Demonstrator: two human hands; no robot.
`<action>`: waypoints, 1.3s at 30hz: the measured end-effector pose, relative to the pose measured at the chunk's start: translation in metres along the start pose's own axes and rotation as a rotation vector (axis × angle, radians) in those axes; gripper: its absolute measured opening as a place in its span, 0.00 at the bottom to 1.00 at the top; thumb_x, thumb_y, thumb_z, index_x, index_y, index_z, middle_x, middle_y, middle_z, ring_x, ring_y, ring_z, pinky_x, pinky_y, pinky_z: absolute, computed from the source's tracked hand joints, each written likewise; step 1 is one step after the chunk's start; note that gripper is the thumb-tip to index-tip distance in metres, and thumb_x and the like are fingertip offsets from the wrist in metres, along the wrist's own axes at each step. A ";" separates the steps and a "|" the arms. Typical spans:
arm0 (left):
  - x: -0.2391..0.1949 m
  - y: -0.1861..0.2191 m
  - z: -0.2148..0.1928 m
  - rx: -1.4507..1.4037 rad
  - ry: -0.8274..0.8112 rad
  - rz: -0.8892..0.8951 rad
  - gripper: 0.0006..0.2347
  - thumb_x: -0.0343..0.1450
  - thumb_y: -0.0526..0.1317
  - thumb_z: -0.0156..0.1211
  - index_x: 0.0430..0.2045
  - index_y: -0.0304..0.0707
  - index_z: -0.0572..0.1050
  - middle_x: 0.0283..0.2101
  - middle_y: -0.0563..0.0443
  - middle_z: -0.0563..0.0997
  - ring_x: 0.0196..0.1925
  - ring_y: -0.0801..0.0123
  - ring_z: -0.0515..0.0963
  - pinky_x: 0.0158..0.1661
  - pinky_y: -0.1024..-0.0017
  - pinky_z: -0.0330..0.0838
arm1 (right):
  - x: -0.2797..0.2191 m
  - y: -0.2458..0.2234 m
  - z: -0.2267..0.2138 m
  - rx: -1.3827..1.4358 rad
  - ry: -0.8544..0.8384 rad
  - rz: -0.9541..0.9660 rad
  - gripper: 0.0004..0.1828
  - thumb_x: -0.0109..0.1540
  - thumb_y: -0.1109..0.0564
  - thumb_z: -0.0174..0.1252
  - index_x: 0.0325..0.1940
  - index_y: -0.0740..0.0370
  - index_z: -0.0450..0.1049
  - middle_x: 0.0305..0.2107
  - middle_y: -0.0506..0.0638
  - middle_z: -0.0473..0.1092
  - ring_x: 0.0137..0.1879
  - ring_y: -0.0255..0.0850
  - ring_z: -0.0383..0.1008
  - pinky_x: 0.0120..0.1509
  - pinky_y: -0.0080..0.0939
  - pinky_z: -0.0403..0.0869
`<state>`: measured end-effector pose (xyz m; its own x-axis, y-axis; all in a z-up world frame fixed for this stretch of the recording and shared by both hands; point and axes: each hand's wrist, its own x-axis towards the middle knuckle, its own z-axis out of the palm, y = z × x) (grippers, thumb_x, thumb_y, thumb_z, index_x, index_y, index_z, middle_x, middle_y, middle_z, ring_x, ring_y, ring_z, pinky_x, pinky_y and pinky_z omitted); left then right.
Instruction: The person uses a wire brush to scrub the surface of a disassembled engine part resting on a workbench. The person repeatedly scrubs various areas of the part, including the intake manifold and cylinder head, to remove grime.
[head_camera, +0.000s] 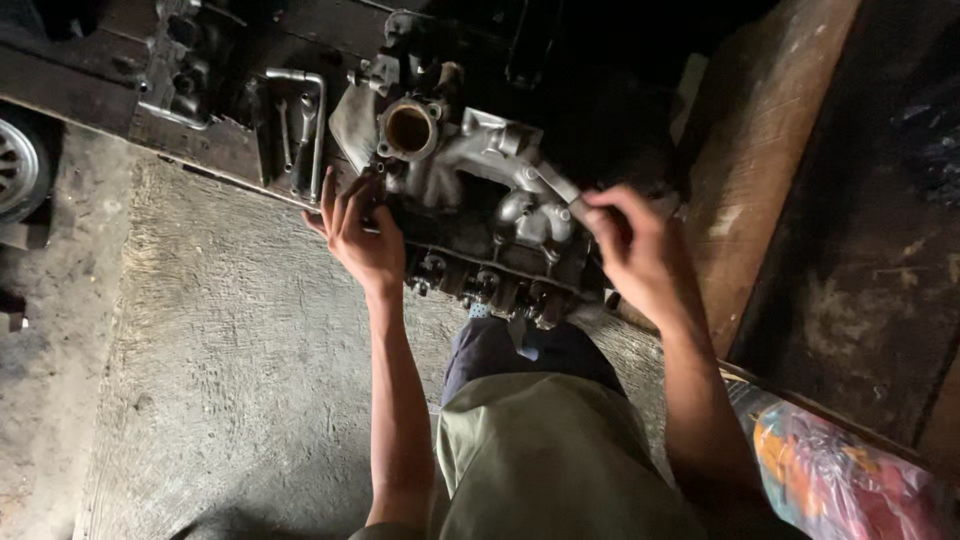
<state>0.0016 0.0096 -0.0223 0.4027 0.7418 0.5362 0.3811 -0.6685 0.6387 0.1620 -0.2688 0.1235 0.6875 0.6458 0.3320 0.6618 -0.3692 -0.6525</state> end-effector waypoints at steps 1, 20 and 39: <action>-0.001 0.001 -0.002 0.005 -0.008 -0.010 0.11 0.70 0.32 0.54 0.38 0.43 0.84 0.52 0.56 0.85 0.72 0.55 0.70 0.72 0.33 0.27 | 0.003 -0.001 0.006 0.026 -0.020 0.016 0.07 0.72 0.56 0.55 0.52 0.60 0.73 0.39 0.54 0.76 0.39 0.33 0.77 0.35 0.35 0.71; 0.006 0.015 -0.010 0.026 -0.010 0.001 0.12 0.68 0.31 0.56 0.39 0.44 0.84 0.52 0.58 0.85 0.72 0.57 0.70 0.72 0.33 0.31 | 0.005 0.019 0.005 0.270 -0.137 0.404 0.09 0.70 0.59 0.54 0.54 0.58 0.74 0.24 0.47 0.70 0.27 0.32 0.69 0.24 0.35 0.65; -0.002 0.010 -0.009 -0.003 -0.019 -0.032 0.10 0.69 0.32 0.56 0.38 0.43 0.83 0.52 0.56 0.85 0.72 0.57 0.70 0.72 0.32 0.32 | 0.027 0.032 -0.028 -0.007 -0.275 0.307 0.12 0.68 0.55 0.58 0.56 0.57 0.78 0.24 0.49 0.74 0.23 0.32 0.67 0.25 0.36 0.64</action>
<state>-0.0029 0.0017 -0.0121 0.4058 0.7620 0.5047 0.3921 -0.6439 0.6570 0.2101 -0.2819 0.1311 0.7488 0.6589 -0.0723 0.4409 -0.5766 -0.6879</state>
